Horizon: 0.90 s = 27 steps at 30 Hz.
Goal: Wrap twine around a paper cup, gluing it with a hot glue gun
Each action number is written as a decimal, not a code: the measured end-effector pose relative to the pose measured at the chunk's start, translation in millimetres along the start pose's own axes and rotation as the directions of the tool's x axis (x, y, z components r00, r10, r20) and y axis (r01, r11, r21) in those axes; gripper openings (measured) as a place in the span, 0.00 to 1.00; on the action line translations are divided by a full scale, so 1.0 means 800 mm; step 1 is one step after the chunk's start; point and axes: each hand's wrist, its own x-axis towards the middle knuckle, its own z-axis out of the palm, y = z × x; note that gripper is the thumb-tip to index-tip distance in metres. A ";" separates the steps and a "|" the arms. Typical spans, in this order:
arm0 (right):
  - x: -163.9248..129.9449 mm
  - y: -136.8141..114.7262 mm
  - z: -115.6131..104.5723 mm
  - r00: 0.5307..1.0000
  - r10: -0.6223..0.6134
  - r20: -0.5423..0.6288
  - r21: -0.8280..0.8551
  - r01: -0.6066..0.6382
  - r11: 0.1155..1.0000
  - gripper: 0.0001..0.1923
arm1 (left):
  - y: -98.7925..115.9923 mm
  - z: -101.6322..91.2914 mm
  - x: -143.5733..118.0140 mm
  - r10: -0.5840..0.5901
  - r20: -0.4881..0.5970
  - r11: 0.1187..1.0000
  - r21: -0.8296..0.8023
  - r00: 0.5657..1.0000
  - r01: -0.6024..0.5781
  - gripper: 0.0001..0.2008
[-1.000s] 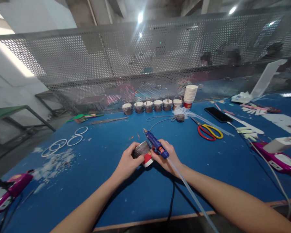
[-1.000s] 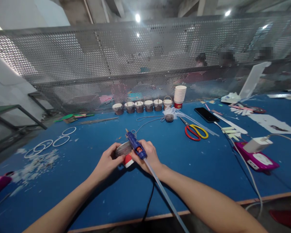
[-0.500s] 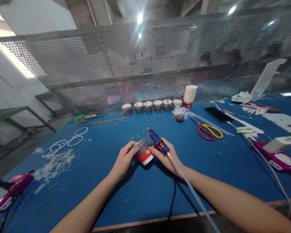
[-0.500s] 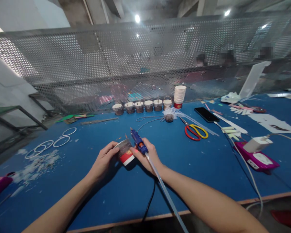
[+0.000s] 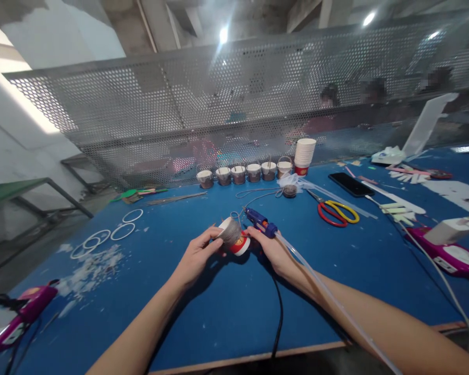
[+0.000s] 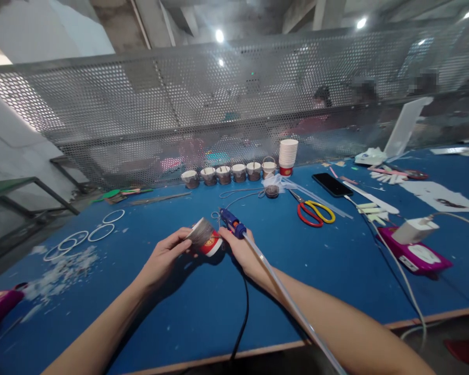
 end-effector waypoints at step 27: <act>-0.025 0.007 0.000 0.766 -0.575 0.287 -0.379 0.642 0.666 0.03 | -0.003 0.029 -0.003 -0.028 -0.170 0.980 0.189 0.985 0.060 0.16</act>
